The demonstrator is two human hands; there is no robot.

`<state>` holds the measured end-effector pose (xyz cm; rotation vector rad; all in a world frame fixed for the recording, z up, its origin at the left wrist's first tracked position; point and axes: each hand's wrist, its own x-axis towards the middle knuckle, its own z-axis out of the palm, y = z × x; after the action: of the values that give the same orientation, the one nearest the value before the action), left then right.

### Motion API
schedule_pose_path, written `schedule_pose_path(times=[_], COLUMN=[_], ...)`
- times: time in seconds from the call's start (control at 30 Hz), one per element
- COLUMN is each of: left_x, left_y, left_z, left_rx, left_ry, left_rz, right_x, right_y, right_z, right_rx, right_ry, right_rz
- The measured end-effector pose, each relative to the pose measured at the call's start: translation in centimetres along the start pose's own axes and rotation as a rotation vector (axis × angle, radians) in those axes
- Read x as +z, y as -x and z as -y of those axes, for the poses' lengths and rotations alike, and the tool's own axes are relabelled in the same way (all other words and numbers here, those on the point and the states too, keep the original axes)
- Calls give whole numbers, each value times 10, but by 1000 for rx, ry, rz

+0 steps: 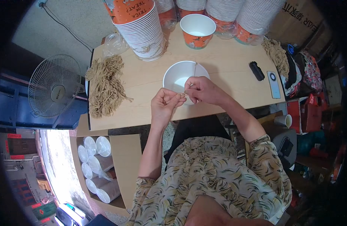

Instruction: Assembling paper buckets by attaching and tying string handles.

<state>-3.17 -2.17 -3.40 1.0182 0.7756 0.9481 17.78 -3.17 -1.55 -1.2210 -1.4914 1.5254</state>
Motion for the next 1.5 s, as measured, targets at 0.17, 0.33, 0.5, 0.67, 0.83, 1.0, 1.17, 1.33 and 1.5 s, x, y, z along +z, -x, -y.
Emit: schedule_pose_path(times=[0.17,0.33,0.5,0.67,0.83,1.0,1.17,1.33,1.5], left_x=[3,-1,-1,0,-1,-1,-6,-3,3], left_y=[2,0,-1,-1,-2,-1,-2,-1,0], left_z=[-5,-2,-2,-2,-3,-2,1,-6,-1], left_rx=[-23,-14,11,-24,-80,-93,-88,-83,5], left_ry=[-22,-46,-80,-66,-10,-57,-64,-117,-151], left_rz=[-2,22,47,41,63,92,121,156,71], right_x=[1,6,7,9,11,10,9,8,10], right_y=[-2,-4,-7,-4,0,-4,-5,-5,-9], right_z=[5,5,1,-1,-3,-7,-3,-2,-1], right_rx=[30,20,-107,-118,-140,-240,-221,-221,-314], right_ry=[-20,45,25,-16,18,28,-39,-63,-65], right_rz=[-39,-43,-40,-128,-231,-272,-315,-312,-256])
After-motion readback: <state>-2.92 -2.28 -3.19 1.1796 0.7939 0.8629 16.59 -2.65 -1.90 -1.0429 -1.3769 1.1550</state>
